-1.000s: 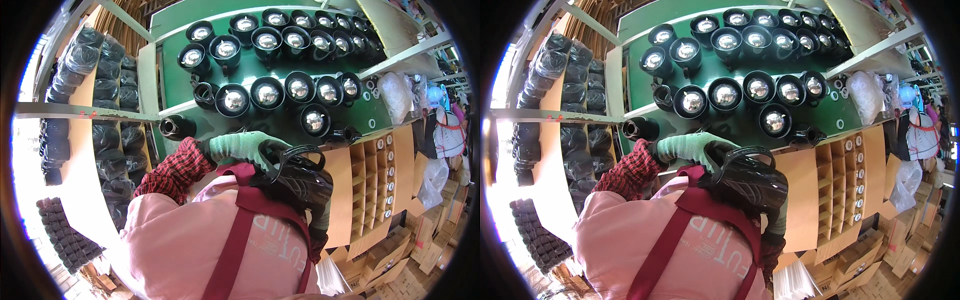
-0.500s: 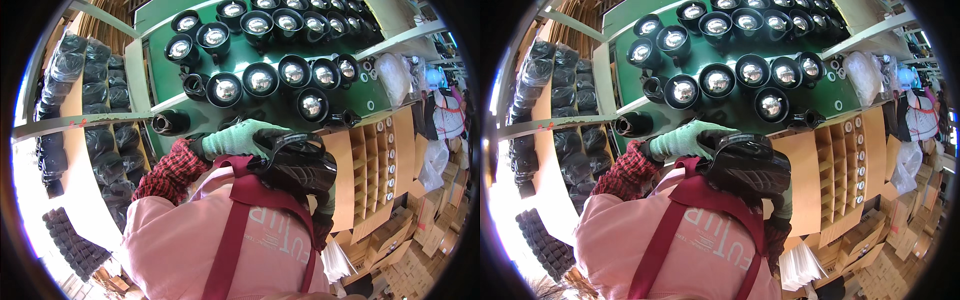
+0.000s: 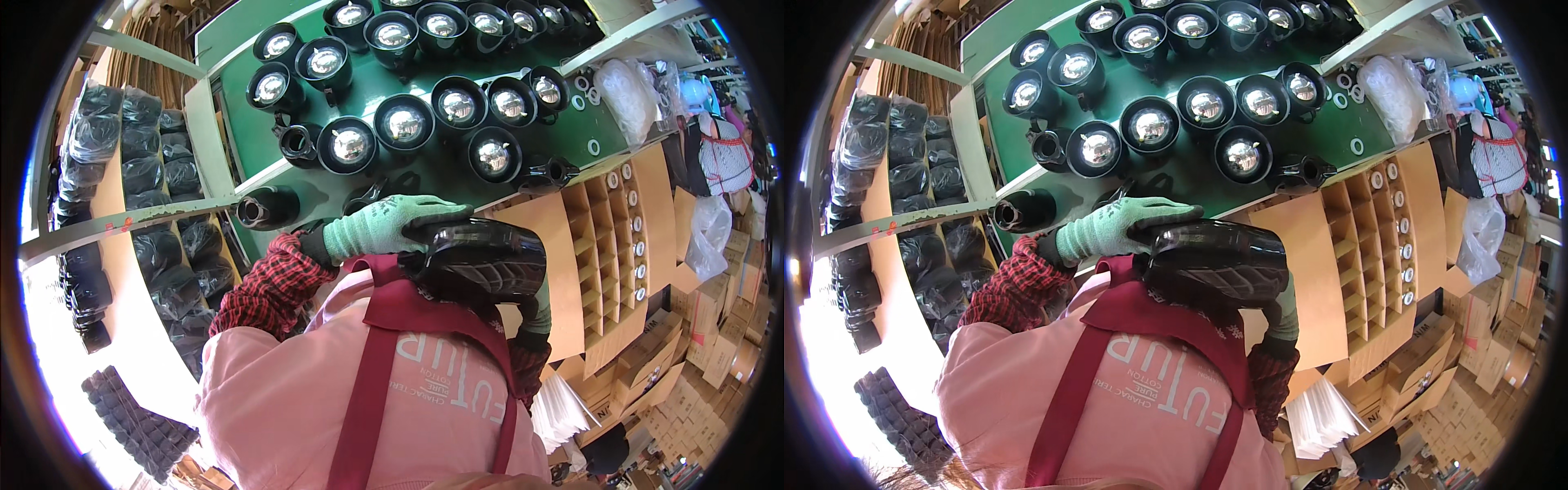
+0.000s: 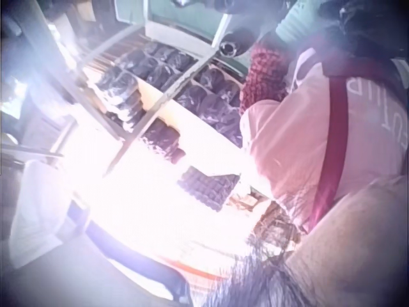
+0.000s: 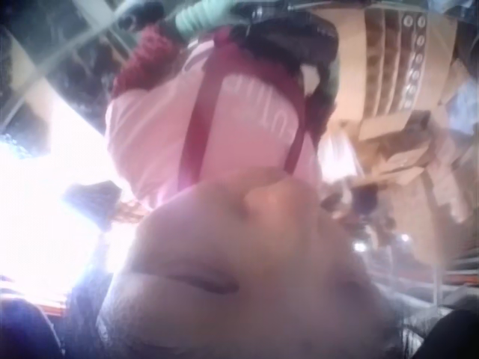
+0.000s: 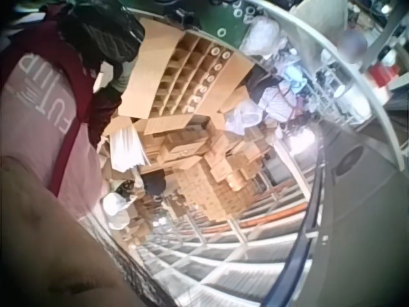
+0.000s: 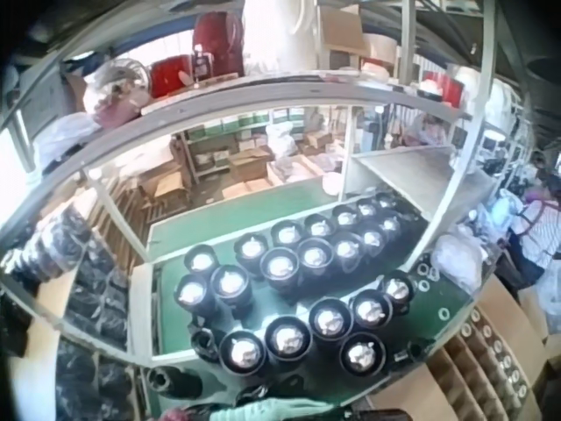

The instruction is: The person assembles black kettles by placing white circular inserts into the kettle bodies and then placing the kettle lids on top. The person then places the assembled kettles into a cardboard box.

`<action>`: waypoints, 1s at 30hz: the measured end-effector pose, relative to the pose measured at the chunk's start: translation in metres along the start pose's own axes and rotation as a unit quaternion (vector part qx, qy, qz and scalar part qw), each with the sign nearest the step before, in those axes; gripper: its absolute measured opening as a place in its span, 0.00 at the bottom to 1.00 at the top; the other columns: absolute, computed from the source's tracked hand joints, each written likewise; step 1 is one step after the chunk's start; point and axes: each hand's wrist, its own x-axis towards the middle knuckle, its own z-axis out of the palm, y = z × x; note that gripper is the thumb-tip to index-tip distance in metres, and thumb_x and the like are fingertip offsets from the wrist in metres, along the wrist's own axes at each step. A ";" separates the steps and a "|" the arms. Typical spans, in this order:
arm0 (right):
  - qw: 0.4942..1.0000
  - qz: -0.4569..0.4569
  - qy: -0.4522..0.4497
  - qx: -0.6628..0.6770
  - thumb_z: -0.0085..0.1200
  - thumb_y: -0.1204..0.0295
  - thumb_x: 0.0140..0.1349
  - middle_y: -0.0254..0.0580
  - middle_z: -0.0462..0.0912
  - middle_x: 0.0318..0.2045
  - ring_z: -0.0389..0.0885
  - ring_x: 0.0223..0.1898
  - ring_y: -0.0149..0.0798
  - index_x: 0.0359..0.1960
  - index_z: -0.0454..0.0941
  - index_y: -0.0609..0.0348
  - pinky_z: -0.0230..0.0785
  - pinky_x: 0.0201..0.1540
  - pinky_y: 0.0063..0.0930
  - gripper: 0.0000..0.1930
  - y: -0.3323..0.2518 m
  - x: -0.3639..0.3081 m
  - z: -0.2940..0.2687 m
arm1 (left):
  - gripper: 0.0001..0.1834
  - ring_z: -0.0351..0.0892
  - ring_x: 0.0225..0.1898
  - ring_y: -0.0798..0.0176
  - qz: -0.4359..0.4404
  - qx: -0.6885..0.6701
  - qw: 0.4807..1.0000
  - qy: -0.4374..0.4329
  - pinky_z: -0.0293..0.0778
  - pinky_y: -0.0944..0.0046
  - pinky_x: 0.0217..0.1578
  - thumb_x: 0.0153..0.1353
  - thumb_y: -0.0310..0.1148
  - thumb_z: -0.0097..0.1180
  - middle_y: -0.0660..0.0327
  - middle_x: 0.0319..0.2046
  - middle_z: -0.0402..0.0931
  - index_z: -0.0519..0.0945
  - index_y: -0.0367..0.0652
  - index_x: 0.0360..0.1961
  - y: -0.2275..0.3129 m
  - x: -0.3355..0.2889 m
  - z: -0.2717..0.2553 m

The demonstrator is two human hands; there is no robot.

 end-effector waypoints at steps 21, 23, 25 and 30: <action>0.939 -0.196 0.126 -0.254 0.68 0.75 0.53 0.50 0.70 0.66 0.65 0.68 0.51 0.43 0.82 0.61 0.64 0.67 0.45 0.15 -0.057 0.045 0.082 | 0.45 0.65 0.66 0.43 -0.221 0.365 0.897 0.116 0.63 0.43 0.64 0.54 0.51 0.68 0.49 0.63 0.68 0.66 0.46 0.70 -0.086 -0.076 0.021; 0.899 -0.234 0.074 -0.363 0.69 0.70 0.52 0.52 0.69 0.66 0.60 0.70 0.59 0.36 0.83 0.56 0.60 0.69 0.49 0.11 -0.042 0.065 0.090 | 0.48 0.60 0.69 0.41 -0.252 0.378 0.889 0.055 0.63 0.40 0.65 0.49 0.43 0.73 0.50 0.69 0.60 0.66 0.51 0.71 -0.094 -0.090 0.028; 0.850 -0.280 0.021 -0.445 0.63 0.68 0.54 0.48 0.71 0.65 0.62 0.69 0.59 0.37 0.81 0.52 0.59 0.69 0.53 0.09 -0.019 0.083 0.101 | 0.50 0.60 0.69 0.40 -0.266 0.419 0.868 0.024 0.62 0.39 0.65 0.44 0.41 0.76 0.51 0.71 0.57 0.66 0.54 0.71 -0.089 -0.096 0.037; 0.743 -0.375 -0.071 -0.550 0.53 0.70 0.58 0.46 0.70 0.66 0.64 0.69 0.57 0.41 0.78 0.52 0.57 0.72 0.53 0.10 0.050 0.142 0.112 | 0.45 0.60 0.68 0.39 -0.251 0.414 0.873 0.059 0.61 0.38 0.64 0.42 0.37 0.74 0.50 0.70 0.58 0.71 0.54 0.66 -0.090 -0.103 0.038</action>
